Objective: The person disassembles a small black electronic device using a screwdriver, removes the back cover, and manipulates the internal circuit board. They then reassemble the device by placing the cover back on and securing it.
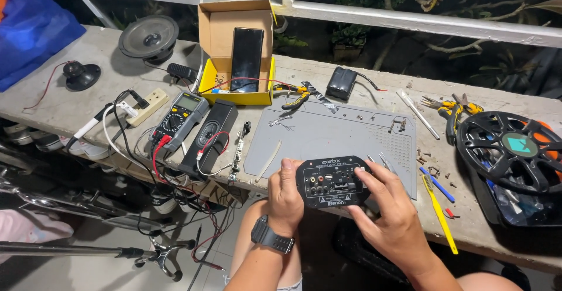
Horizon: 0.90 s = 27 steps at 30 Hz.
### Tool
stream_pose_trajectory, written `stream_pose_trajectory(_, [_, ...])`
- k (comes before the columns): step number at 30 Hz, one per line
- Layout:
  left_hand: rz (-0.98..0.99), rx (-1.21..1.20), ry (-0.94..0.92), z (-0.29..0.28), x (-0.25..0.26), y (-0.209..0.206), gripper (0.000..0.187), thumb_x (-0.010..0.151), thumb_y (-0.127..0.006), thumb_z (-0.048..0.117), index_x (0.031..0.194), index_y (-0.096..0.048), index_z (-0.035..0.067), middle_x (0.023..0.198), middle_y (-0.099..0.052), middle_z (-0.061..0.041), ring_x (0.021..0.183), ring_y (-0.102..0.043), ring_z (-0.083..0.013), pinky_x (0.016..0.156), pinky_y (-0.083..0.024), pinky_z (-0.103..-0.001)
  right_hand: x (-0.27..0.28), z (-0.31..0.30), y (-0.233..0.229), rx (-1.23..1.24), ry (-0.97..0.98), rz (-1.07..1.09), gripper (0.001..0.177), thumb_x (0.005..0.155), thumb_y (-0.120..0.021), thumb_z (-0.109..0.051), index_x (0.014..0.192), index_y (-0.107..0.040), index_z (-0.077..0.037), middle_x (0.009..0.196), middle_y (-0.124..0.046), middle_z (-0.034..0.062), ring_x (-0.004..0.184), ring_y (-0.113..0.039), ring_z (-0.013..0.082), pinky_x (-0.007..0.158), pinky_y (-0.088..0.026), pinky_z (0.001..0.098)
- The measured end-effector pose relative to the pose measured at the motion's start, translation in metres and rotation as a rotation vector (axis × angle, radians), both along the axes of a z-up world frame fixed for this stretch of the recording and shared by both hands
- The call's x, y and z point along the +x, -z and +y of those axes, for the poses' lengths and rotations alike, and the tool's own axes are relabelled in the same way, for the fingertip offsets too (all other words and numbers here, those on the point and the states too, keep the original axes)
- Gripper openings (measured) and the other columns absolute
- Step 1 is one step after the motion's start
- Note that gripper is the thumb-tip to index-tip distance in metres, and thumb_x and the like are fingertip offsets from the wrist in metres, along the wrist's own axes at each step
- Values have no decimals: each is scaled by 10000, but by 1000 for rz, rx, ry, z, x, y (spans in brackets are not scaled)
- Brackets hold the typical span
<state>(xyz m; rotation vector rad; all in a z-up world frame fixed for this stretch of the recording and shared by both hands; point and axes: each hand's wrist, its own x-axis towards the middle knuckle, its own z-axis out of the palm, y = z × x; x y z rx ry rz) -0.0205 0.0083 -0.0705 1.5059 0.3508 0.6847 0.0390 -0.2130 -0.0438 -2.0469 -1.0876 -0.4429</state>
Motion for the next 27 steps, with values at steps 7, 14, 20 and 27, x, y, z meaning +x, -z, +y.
stream_pose_trajectory(7, [-58, 86, -17, 0, -2, 0, 784, 1210, -304, 514, 939, -856, 27, 876, -832, -88, 869, -798, -268, 798, -622, -373, 3, -7, 6, -34, -13, -20, 739, 933, -923, -240, 1596, -642, -73, 1621, -633, 228, 1488, -685, 380, 1277, -548, 475])
stream_pose_trajectory(14, [-231, 155, 19, -2, -4, 0, 746, 1248, -300, 448, 938, -820, 11, 942, -804, -147, 897, -787, -288, 806, -606, -387, 5, -10, 12, -41, -7, -21, 746, 916, -955, -294, 1567, -650, -98, 1533, -655, 215, 1417, -708, 359, 1212, -583, 456])
stream_pose_trajectory(20, [-261, 80, 102, -2, -8, -5, 732, 1234, -320, 498, 1145, -831, -20, 1060, -824, -165, 1009, -794, -304, 895, -637, -413, 8, -12, 10, -10, -15, -35, 762, 906, -966, -307, 1567, -660, -83, 1513, -661, 223, 1392, -708, 363, 1222, -580, 464])
stream_pose_trajectory(27, [-231, 177, 137, -3, -11, -14, 581, 1206, -375, 365, 1148, -848, 32, 1132, -834, -109, 1084, -724, -256, 1074, -497, -411, 6, -14, 0, 30, -20, -114, 741, 917, -971, -309, 1547, -668, -63, 1475, -675, 228, 1346, -728, 357, 1193, -606, 449])
